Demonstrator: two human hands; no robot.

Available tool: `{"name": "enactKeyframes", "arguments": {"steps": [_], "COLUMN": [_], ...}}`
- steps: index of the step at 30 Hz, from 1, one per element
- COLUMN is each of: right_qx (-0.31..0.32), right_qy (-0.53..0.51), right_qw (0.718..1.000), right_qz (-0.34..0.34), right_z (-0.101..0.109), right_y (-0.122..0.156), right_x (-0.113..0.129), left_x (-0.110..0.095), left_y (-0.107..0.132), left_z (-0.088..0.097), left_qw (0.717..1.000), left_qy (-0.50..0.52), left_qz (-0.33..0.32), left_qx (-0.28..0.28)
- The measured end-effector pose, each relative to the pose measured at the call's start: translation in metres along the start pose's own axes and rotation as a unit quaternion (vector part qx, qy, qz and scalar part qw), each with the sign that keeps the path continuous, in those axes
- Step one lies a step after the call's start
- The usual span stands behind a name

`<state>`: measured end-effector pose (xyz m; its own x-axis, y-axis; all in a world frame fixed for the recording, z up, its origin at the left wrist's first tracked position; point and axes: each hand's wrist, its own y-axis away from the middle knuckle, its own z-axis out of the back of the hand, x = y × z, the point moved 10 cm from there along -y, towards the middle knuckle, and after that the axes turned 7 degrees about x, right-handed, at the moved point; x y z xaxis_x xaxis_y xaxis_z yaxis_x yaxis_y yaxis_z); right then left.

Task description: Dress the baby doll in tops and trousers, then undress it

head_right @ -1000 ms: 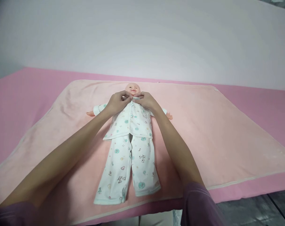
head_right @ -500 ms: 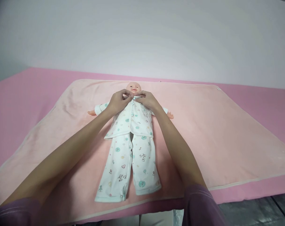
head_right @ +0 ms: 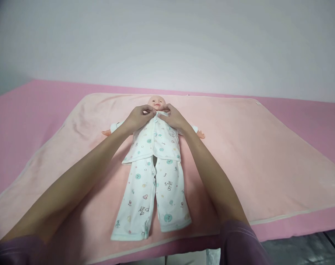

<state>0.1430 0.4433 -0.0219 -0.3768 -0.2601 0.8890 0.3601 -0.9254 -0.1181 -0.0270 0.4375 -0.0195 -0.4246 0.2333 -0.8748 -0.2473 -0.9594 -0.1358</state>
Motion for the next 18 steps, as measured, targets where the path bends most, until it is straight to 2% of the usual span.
{"name": "enactKeyframes", "arguments": {"steps": [6,10,13,16,18], "right_qx": [-0.024,-0.038,-0.100,-0.179,-0.175], "right_qy": [0.021,0.028,0.106,0.234,0.295], "right_qw": [0.999,0.999,0.989,0.955,0.938], "right_qz": [-0.004,-0.012,-0.038,-0.008,0.043], "right_z": [0.002,0.001,0.009,0.021,0.021], "right_y": [0.003,0.005,0.011,0.044,0.086], "right_x": [0.003,0.002,0.003,0.028,0.051], "left_x": [0.001,0.005,0.008,-0.006,-0.019], "left_y": [0.002,0.004,0.003,0.021,0.055], "left_z": [0.002,0.008,0.013,0.026,0.038], "left_qw": [1.000,0.998,0.996,0.994,0.992], "left_qy": [0.012,0.005,-0.007,-0.045,-0.081], "left_qz": [0.008,0.034,0.055,0.020,-0.018], "left_qx": [-0.010,-0.051,-0.076,-0.099,-0.100]}}
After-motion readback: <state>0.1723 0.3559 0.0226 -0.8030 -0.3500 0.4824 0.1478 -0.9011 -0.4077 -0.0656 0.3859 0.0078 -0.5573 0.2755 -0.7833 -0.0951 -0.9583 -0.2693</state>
